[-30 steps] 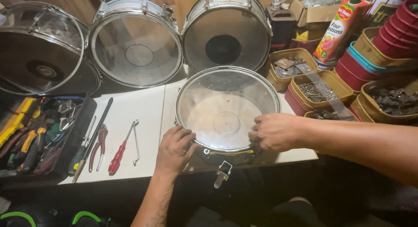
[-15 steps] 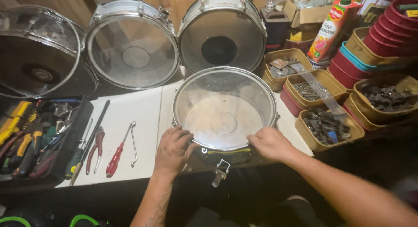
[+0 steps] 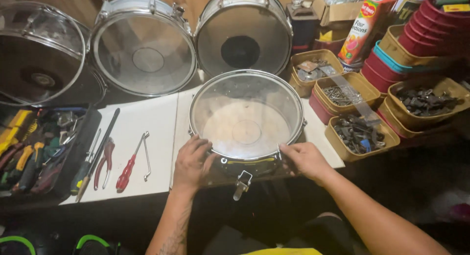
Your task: The person tunes a snare drum by hand-tightening the lugs and then using a drum key to adjust the tension rods. They tap the drumhead to check the sound and later use a metal file on the drum's rim.
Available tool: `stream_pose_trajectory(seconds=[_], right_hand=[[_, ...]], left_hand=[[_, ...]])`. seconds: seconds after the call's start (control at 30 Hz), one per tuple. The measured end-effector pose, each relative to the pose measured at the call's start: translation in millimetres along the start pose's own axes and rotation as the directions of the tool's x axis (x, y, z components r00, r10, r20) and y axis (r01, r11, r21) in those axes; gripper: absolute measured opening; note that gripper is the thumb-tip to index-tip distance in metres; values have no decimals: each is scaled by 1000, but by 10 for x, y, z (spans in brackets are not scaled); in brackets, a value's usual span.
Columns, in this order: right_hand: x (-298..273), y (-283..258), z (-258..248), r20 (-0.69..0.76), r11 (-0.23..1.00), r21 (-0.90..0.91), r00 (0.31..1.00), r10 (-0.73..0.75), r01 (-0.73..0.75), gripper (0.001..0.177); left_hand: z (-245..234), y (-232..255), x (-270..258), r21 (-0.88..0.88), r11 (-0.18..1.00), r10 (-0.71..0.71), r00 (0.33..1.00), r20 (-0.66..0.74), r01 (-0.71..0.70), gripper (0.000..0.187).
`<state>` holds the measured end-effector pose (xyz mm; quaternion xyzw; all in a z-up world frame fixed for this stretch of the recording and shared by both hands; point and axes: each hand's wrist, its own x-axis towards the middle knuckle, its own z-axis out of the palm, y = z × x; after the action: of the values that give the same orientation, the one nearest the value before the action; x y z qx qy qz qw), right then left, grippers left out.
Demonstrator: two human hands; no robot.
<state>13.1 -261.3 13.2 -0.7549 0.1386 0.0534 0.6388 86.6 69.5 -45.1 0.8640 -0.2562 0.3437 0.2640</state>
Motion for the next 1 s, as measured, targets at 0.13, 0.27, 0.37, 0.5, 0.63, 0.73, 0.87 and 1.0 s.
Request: stream_pose_trajectory(seconds=[0.13, 0.27, 0.37, 0.5, 0.63, 0.73, 0.87, 1.0], right_hand=[[-214, -236, -216, -22, 792, -496, 907, -421, 356, 21], [-326, -488, -299, 312, 392, -591, 648, -695, 705, 36], [-343, -648, -309, 476, 291, -618, 642, -601, 731, 37], [-196, -610, -352, 588, 190, -637, 631, -506, 747, 31], [-148, -613, -373, 602, 187, -627, 622, -500, 757, 29], [-109, -585, -376, 604, 186, -606, 599, -526, 774, 28], [-63, -529, -376, 615, 132, -634, 600, -512, 762, 25], [71, -400, -393, 624, 49, -630, 542, -563, 775, 24]], left_hand=[[-55, 39, -12, -6, 999, -35, 999, 19, 36, 34], [-5, -4, -31, 8, 1000, -29, 1000, 11, 28, 35], [5, -13, -44, 16, 999, -38, 999, 16, 38, 34], [-20, 27, -35, 11, 999, -46, 999, 13, 46, 34], [-8, 9, -44, 20, 998, -54, 998, 12, 54, 34], [-13, 19, -36, 24, 999, -45, 999, 10, 45, 33], [-84, 116, -10, -10, 997, -82, 996, 37, 82, 33], [-7, -31, -25, -54, 997, -56, 998, 20, 57, 34]])
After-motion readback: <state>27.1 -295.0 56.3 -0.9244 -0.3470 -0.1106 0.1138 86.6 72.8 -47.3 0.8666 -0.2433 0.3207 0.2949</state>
